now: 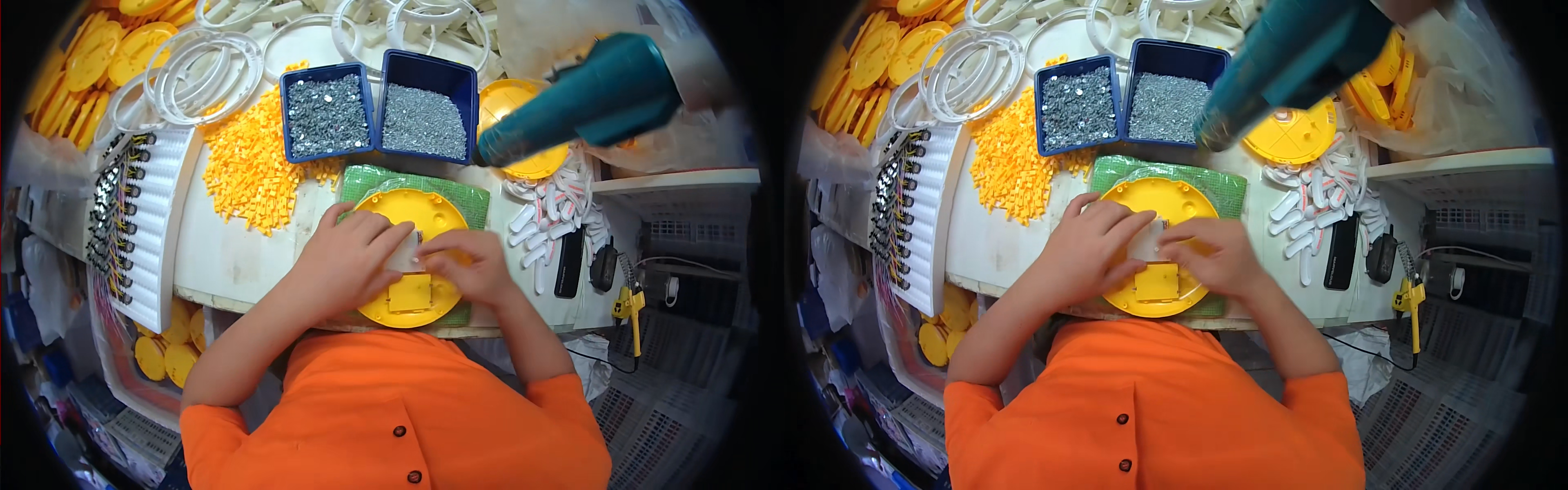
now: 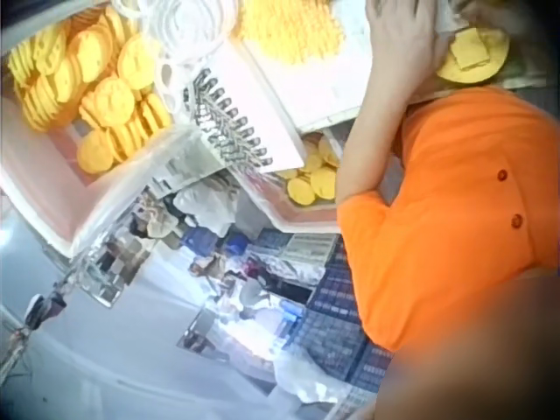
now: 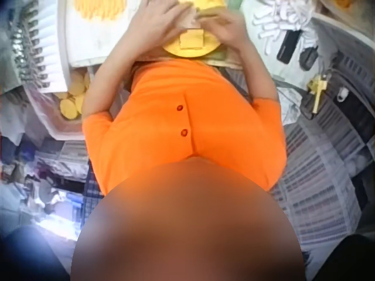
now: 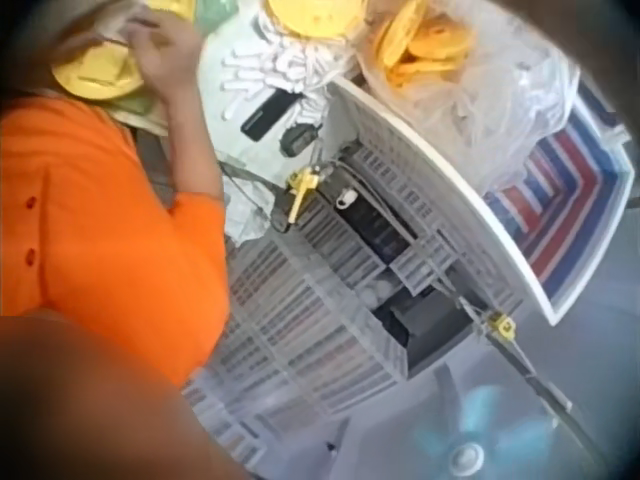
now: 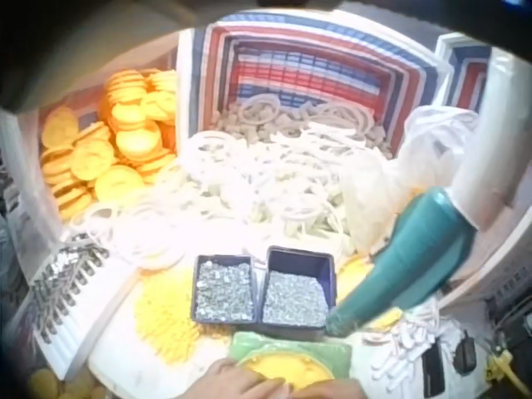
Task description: Assembling electronic circuit boards into circular yellow plastic housings using a soldering iron and electric screwdriver.
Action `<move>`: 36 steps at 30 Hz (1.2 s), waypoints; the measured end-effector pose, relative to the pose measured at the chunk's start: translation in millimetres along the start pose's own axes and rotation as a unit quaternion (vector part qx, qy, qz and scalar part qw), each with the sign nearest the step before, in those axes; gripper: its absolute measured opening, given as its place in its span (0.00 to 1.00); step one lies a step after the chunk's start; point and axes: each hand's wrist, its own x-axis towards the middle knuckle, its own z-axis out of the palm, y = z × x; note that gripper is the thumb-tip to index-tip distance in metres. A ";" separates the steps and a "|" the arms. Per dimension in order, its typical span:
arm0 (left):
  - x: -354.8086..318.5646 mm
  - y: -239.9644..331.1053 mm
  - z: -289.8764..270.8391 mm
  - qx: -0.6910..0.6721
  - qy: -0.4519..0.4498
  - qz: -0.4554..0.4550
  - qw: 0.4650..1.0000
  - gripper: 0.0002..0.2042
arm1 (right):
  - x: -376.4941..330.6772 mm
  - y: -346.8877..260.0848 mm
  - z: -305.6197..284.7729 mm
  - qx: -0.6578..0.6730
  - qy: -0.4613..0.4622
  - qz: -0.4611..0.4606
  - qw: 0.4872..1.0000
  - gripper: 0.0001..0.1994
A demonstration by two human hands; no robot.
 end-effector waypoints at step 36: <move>149.1 -86.6 7.1 0.155 0.215 0.006 0.964 0.10 | 19.8 2.8 -28.0 -0.074 0.157 0.136 0.975 0.08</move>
